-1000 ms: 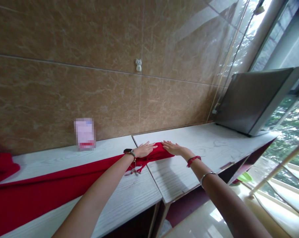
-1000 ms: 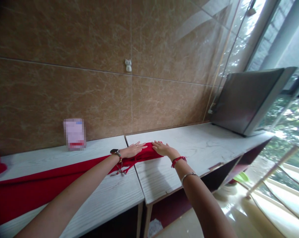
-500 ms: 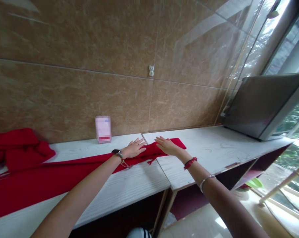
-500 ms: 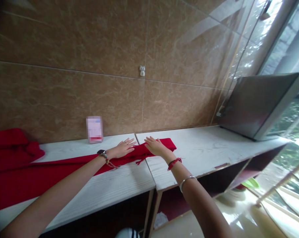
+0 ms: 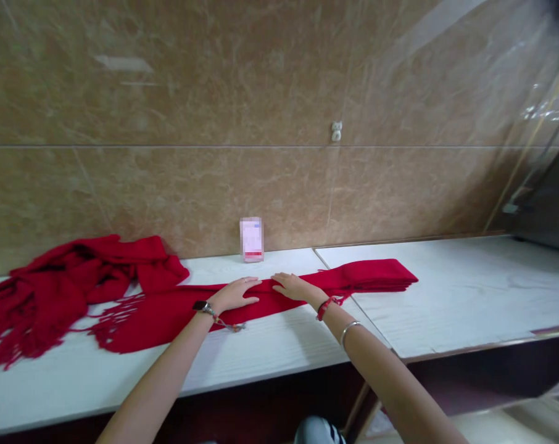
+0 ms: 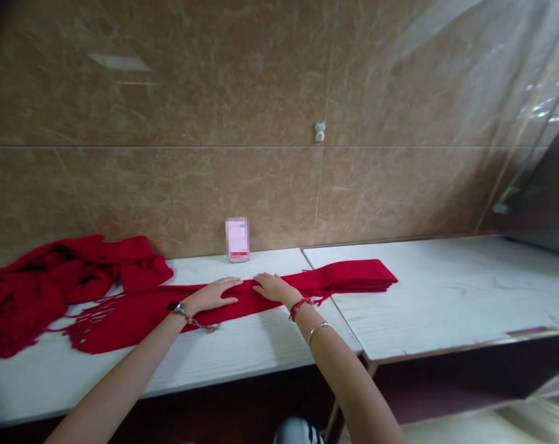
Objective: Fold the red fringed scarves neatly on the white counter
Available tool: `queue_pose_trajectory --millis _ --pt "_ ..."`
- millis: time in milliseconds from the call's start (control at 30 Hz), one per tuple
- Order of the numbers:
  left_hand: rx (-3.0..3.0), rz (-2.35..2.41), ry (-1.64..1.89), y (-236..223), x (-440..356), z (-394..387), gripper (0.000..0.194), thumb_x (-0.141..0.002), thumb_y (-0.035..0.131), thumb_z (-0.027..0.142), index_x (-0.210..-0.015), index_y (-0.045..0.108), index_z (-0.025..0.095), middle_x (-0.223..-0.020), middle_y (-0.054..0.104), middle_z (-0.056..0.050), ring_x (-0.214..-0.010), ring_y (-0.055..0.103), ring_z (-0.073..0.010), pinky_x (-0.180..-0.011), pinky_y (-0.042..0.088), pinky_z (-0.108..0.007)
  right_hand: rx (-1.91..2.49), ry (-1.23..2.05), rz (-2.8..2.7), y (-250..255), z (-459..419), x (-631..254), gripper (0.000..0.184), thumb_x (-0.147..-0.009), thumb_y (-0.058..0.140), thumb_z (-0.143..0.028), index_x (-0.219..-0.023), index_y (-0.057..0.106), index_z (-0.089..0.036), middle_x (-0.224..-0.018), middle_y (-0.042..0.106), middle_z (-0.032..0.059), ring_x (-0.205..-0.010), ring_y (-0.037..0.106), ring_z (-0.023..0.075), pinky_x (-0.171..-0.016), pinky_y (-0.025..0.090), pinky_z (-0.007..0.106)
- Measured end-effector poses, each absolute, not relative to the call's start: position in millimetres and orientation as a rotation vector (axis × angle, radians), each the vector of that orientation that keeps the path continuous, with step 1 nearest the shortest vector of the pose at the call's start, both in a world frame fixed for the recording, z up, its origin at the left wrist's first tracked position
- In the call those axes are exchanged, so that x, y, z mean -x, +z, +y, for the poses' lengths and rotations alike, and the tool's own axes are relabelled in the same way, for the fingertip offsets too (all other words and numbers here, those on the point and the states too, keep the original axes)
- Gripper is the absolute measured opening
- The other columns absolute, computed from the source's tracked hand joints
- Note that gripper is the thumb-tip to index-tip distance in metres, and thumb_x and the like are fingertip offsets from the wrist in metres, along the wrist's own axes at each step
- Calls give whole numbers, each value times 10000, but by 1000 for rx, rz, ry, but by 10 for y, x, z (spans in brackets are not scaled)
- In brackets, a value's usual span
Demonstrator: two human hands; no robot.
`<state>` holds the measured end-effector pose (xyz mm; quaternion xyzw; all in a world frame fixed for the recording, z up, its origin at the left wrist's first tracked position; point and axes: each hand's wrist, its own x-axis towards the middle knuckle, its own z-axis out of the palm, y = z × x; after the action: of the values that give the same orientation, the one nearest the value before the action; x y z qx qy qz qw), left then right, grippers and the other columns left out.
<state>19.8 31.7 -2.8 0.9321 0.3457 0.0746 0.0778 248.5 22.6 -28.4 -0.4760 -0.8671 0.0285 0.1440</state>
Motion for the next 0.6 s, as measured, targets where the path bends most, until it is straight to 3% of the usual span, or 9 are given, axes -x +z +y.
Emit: queue_pose_trajectory --millis 167,300,433,533,600 --pt "-2844 1025 384 -83 -28 414 393 -830 488 296 -1208 503 189 -1243 518 -57 -1127 473 -167 -1001 312 -275 1342 151 -2440 -384 227 -2504 459 -893 367 -405 -1294 411 -188 -1319 446 134 -1234 369 235 -1002 285 470" --pt "-2869 1139 354 -26 69 443 387 -790 473 149 -1171 535 180 -1180 561 -62 -1072 515 -177 -962 358 -277 1284 180 -2441 -376 160 -2501 552 -831 475 -442 -1319 380 -199 -1338 423 137 -1248 347 249 -1022 241 496" --pt "-2880 1417 328 39 179 450 415 -741 438 48 -1113 574 174 -1115 596 -74 -1001 556 -195 -892 410 -300 1260 119 -2435 -340 126 -2489 486 -810 492 -246 -1287 422 -184 -1297 472 130 -1201 410 235 -1010 268 489" --pt "-2877 1591 375 82 247 440 300 -776 433 86 -1000 618 159 -1016 627 -81 -938 577 -204 -846 433 -309 1259 56 -2406 -313 130 -2493 471 -767 435 -86 -1230 487 -149 -1227 539 117 -1139 475 205 -993 326 411" --pt "-2877 1640 477 123 272 412 249 -814 417 121 -943 626 156 -971 628 -78 -903 581 -198 -823 441 -302 1263 34 -2385 -289 131 -2500 414 -771 410 -66 -1153 553 -136 -1141 600 112 -1071 530 196 -954 378 363"
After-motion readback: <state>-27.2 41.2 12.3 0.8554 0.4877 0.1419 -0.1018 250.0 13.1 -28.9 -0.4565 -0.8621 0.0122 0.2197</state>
